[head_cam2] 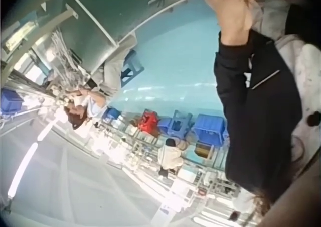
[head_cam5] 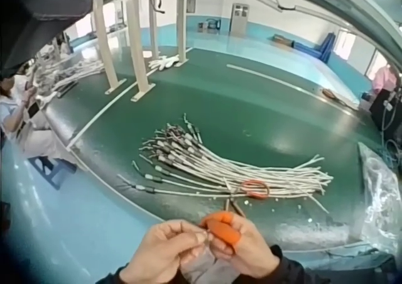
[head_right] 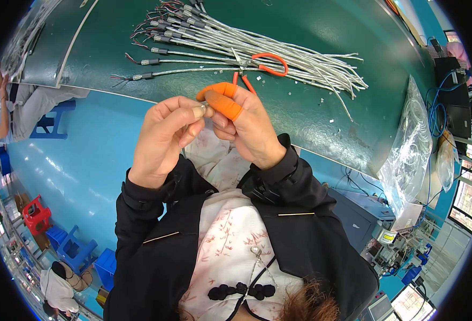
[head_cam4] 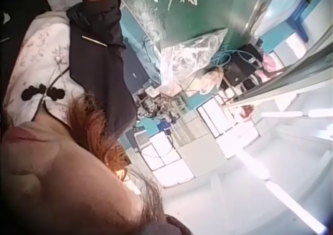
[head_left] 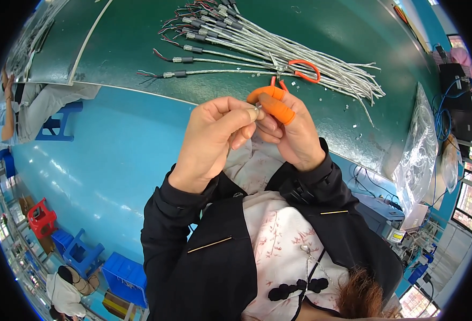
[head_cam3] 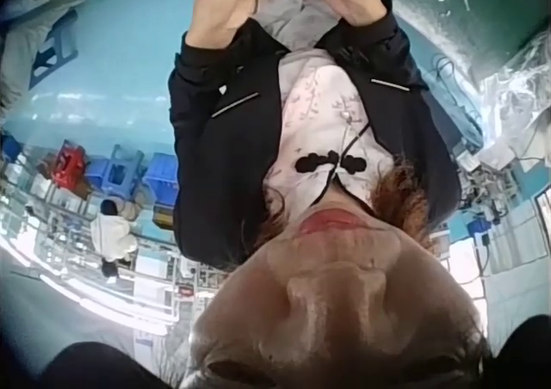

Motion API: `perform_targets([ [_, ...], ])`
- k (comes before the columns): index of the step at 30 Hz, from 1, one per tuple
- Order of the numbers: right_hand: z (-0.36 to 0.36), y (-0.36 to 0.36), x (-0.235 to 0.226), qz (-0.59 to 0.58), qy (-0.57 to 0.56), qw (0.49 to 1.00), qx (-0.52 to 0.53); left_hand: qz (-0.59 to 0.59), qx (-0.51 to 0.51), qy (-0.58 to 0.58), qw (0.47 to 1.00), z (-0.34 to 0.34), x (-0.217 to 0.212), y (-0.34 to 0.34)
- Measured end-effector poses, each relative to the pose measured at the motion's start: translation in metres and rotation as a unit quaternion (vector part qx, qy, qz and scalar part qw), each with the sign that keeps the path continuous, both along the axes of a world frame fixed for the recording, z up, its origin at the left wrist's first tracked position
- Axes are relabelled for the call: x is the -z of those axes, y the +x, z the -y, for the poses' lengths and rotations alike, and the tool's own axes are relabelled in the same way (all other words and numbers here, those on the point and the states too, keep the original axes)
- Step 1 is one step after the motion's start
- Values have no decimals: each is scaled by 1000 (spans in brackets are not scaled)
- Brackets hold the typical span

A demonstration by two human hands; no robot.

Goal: Preparing and cutting electrical cable bundles at a production workstation.

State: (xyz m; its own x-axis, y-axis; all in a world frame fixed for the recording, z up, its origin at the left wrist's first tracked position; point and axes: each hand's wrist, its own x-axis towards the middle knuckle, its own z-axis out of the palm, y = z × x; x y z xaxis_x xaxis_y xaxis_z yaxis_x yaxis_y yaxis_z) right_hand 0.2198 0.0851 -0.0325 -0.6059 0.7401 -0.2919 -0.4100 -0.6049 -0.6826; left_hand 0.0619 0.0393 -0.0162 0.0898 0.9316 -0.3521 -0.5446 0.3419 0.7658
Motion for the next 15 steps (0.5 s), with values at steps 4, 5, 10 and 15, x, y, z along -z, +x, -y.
perform_targets([
  [4, 2, -1, -1, -19, -16, 1000, 4, 38, 18, -14, 999, -3, 1, -2],
  [5, 2, -1, -1, -20, -15, 1000, 4, 44, 24, -15, 999, -3, 1, -3],
  [10, 2, -4, -4, -36, -20, 999, 5, 56, 36, -16, 998, -5, 0, -6],
  [15, 4, -5, -3, -44, -20, 999, 8, 66, 45, -23, 997, -6, -2, -8],
])
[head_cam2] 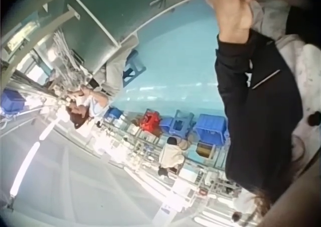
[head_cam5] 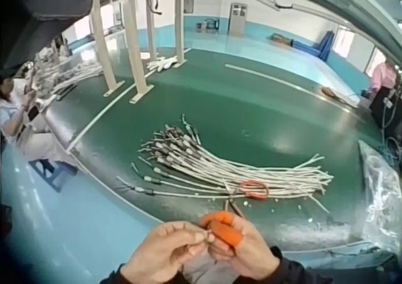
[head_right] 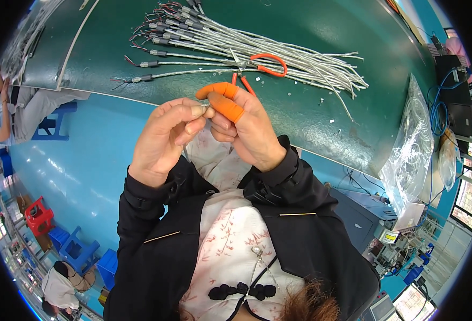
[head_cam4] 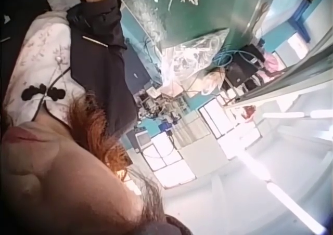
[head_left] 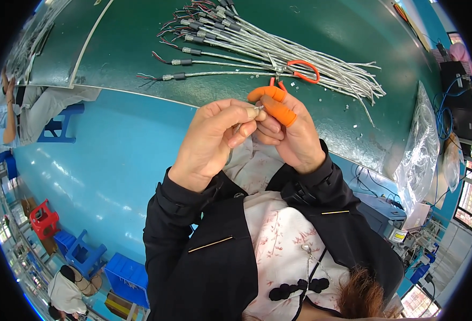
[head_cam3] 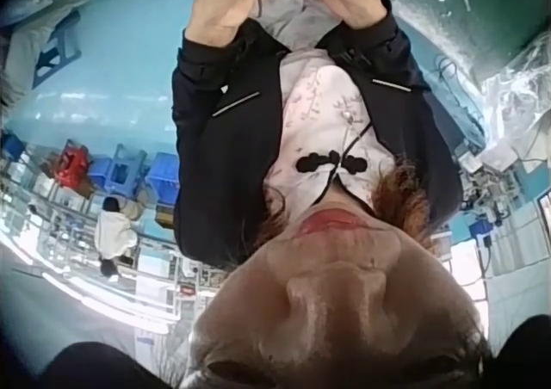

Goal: Preparing and cutting electrical cable bundles at a production workstation.

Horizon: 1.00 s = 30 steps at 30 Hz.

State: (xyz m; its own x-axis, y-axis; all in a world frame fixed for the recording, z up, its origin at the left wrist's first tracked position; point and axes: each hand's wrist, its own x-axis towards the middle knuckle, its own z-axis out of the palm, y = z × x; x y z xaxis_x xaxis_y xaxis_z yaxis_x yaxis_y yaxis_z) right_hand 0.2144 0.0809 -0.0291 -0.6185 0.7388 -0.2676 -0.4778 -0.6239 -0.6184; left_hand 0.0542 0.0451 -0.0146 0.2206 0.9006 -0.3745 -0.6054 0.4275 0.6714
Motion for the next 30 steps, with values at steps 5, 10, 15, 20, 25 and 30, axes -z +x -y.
perform_targets([
  [5, 0, 0, 0, -7, 5, 1000, -3, 0, 5, -11, 1000, 0, -1, 0],
  [10, 0, 2, -4, -19, 6, 1000, 6, 30, 6, -19, 999, -1, -4, 0],
  [15, -21, 19, -11, 129, 127, 982, 56, 14, -13, 9, 1000, -10, -11, 9],
  [20, -66, 46, -42, 540, 583, 572, 204, -54, -76, 53, 994, -28, -46, 8],
  [25, -1, 74, -90, 624, 587, 497, 136, -38, -87, -19, 995, 29, -96, 33],
  [30, 9, 32, -140, 609, 619, 475, 144, -56, -117, 71, 989, 52, -149, -12],
])
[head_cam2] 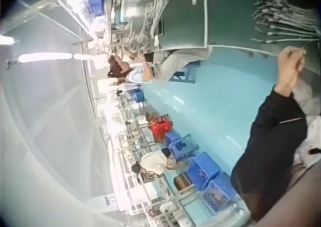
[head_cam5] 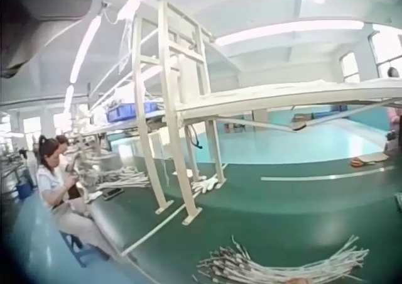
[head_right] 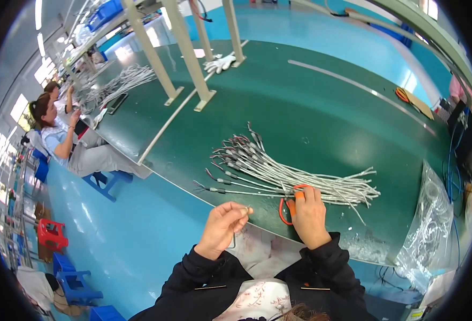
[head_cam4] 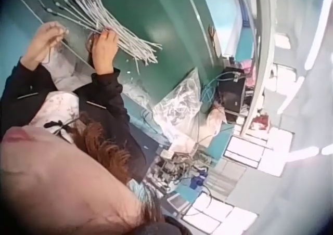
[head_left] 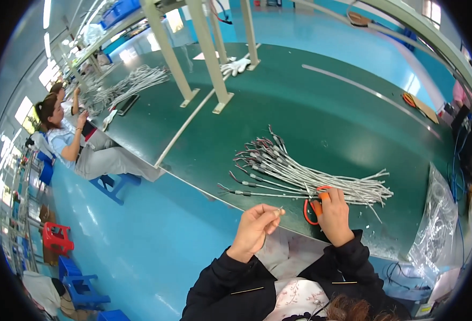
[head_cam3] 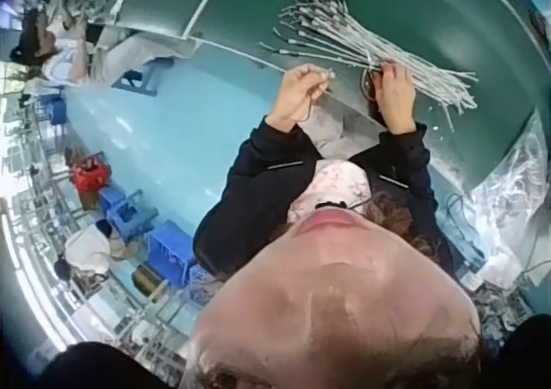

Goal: Preparing and cutting electrical cable bundles at a production workstation.

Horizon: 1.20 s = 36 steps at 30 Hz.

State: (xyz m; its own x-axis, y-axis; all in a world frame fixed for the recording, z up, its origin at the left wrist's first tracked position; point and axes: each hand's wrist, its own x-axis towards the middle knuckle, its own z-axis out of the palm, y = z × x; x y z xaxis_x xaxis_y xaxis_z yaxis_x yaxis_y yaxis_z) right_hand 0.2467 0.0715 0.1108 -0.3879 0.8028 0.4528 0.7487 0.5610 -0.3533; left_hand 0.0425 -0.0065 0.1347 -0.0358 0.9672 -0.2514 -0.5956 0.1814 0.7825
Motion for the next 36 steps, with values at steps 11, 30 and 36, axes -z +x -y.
perform_targets([
  [11, 86, -65, -16, 80, 52, 995, -35, 57, -1, 41, 998, 86, 4, -71],
  [30, 49, -86, 5, -454, -350, 805, -154, -53, -172, 105, 978, 40, 26, -92],
  [36, -18, -36, 77, -388, -378, 830, -136, -52, -126, 86, 987, -38, 87, -22],
])
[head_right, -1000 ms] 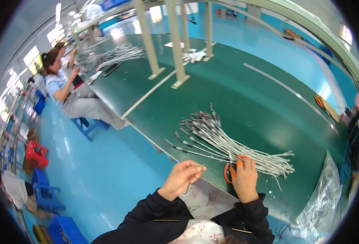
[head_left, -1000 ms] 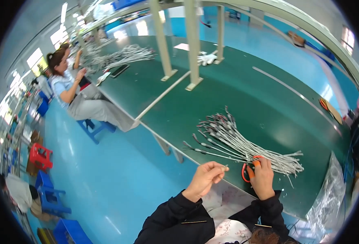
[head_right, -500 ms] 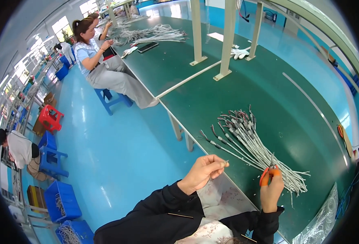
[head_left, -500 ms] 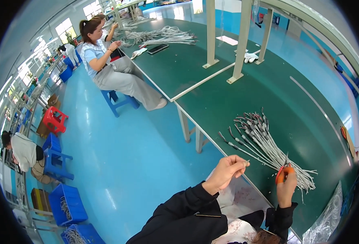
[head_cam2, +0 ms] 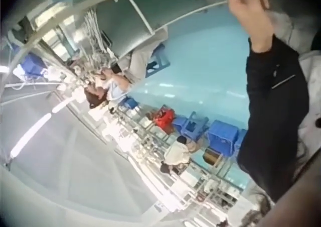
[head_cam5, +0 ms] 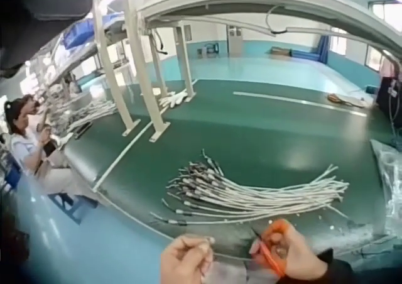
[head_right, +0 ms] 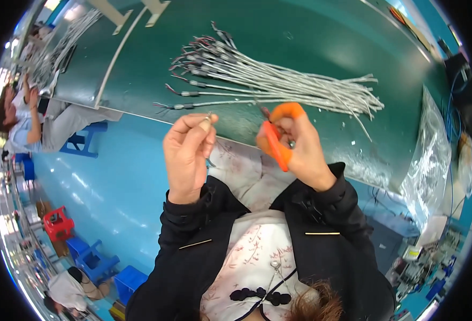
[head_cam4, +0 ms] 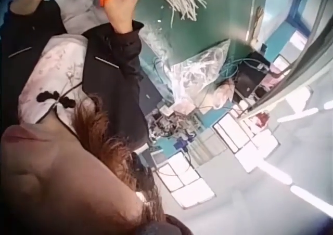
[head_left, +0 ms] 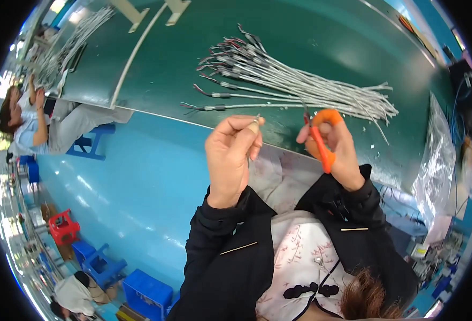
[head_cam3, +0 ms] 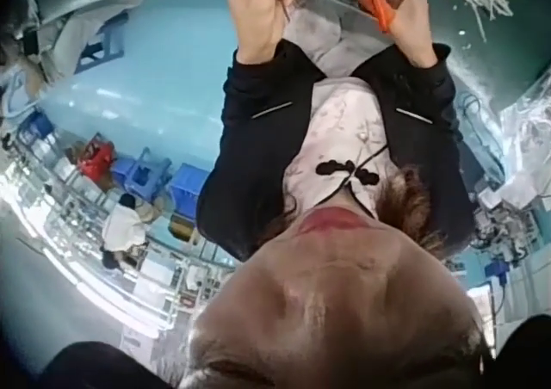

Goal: Preparing and cutting electrical cable bundles at a production workstation.

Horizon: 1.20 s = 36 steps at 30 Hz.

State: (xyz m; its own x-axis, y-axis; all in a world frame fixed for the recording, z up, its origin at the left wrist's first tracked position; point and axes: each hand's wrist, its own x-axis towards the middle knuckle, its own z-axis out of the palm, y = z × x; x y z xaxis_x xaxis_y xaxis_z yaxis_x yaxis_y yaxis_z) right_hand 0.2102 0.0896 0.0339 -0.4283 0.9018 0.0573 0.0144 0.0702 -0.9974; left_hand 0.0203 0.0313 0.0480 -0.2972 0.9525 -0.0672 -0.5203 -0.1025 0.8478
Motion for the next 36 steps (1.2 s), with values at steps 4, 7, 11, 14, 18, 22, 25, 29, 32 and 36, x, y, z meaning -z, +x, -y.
perform_targets([
  [4, -6, 25, 11, 59, 5, 998, 4, -56, -3, -1, 998, -24, 22, 43],
  [7, -12, 31, 10, 99, 23, 995, -4, -141, -34, 37, 989, -32, 28, 58],
  [11, -15, 35, 11, 156, 54, 986, -22, -212, -50, 57, 974, -34, 38, 67],
  [14, -16, 36, 12, 159, 56, 986, -14, -254, -68, 76, 962, -35, 44, 71],
  [18, -18, 38, 14, 156, 50, 986, -22, -291, -83, 92, 948, -36, 46, 77],
  [22, -19, 39, 9, 185, 74, 979, -30, -327, -101, 119, 932, -38, 48, 78],
  [25, -19, 41, 9, 188, 99, 977, -31, -348, -110, 132, 922, -37, 48, 80],
  [29, -17, 42, 13, 160, 124, 979, -25, -390, -121, 142, 902, -37, 48, 82],
  [32, -20, 43, 7, 170, 93, 980, -40, -444, -131, 155, 873, -36, 49, 81],
  [36, -20, 43, 11, 171, 85, 981, -35, -404, -124, 149, 894, -35, 45, 82],
])
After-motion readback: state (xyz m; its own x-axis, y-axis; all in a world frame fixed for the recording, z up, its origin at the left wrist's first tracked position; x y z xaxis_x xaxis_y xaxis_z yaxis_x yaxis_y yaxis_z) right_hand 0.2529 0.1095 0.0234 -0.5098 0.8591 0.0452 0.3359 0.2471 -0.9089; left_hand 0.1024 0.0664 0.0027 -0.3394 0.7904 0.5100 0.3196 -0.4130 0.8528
